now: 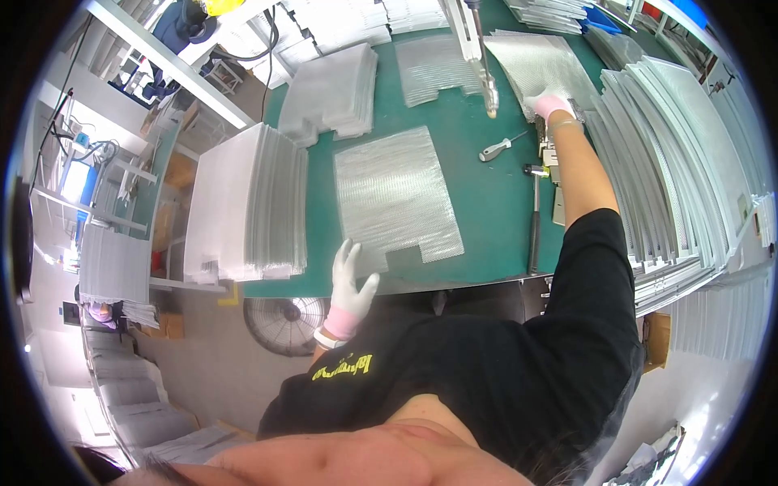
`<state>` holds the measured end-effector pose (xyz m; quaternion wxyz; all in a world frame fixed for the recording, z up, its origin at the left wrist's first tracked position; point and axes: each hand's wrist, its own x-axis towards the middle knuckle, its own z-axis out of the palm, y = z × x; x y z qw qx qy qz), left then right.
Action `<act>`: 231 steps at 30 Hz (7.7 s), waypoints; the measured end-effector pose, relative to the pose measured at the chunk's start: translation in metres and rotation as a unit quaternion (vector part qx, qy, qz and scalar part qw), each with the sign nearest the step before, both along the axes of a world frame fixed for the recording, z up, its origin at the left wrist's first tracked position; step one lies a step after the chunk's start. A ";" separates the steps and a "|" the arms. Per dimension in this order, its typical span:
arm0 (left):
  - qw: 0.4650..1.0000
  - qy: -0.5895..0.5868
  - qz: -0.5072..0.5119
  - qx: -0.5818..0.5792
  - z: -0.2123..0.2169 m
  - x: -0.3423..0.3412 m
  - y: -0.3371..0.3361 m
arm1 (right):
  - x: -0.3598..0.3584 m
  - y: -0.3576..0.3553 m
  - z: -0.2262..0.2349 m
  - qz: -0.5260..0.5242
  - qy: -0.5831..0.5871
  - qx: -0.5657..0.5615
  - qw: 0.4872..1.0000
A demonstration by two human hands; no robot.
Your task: Assembling metal mesh filters with frames and clips using an electric screwdriver.
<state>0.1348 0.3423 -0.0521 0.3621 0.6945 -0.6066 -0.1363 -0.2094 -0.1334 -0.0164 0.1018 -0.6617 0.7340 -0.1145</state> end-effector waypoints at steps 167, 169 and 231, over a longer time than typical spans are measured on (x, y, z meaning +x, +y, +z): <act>0.900 0.389 -0.118 0.158 -0.032 -0.020 0.081 | -0.071 0.270 -0.009 0.092 -0.126 -0.017 0.988; 0.817 0.538 -0.013 0.208 -0.083 -0.019 0.102 | -0.039 0.305 0.000 0.129 -0.271 -0.023 0.954; 0.871 -0.316 -0.376 0.000 -0.021 -0.024 -0.091 | 0.109 0.483 -0.135 0.065 -0.663 0.271 0.694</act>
